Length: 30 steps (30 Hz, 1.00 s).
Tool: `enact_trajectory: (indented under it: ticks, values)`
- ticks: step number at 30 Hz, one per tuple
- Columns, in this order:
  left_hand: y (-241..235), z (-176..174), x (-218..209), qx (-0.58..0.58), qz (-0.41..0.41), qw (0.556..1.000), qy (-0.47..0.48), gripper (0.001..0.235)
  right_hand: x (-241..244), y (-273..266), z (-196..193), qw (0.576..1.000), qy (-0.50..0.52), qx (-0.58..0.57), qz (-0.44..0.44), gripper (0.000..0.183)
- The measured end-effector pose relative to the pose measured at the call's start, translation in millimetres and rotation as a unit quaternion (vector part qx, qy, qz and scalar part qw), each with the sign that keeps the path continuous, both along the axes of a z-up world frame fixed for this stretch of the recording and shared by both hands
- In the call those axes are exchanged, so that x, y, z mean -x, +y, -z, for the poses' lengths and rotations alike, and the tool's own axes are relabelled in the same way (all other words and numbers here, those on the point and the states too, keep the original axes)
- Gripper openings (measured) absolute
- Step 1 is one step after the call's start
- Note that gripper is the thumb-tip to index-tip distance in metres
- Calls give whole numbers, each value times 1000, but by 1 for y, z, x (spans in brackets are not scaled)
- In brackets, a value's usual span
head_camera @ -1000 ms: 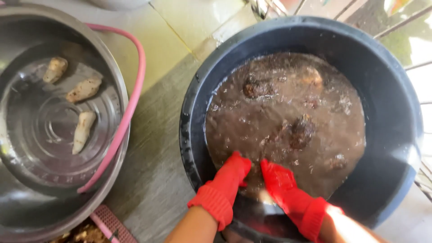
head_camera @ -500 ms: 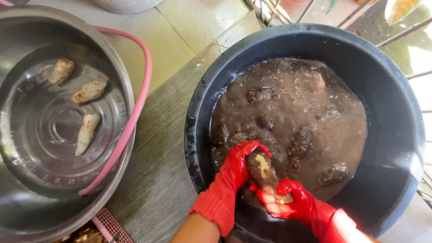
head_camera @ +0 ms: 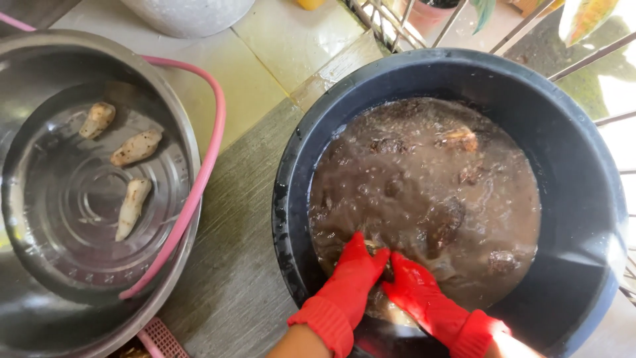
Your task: The person, wearing red gloves, washes dark, elongated root vegetables in a black basin filled with water. They scrub the vegetables by hand, rinse them, and transfer the cleaned items into a silver metal basin nearby.
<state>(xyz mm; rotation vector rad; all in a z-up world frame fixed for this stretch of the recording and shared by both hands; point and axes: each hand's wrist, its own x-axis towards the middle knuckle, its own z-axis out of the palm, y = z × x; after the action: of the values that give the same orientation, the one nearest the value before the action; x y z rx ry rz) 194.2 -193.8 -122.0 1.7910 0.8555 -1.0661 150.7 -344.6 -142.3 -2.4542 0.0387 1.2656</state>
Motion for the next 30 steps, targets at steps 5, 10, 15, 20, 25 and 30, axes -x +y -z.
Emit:
enact_trajectory:
  ticks: [5,10,15,20,25,30]
  values:
    - [-2,21,10,-16,133,991,-14,94,2,-1,9,938,55,-3,342,65]
    - [-2,23,-5,76,-32,995,-51,52,-42,-2,-76,957,224,-125,136,37]
    - [11,-29,-8,482,-324,810,-78,20,-16,-39,-70,651,435,-517,347,67]
    - [21,-33,-4,651,-346,665,120,44,-10,-34,-62,554,511,-568,331,88]
    - [21,-12,-10,603,-265,747,93,39,-32,-25,-76,719,444,-488,219,43]
    - [-2,27,-5,68,-203,973,-87,20,-45,16,-84,973,175,-12,149,49]
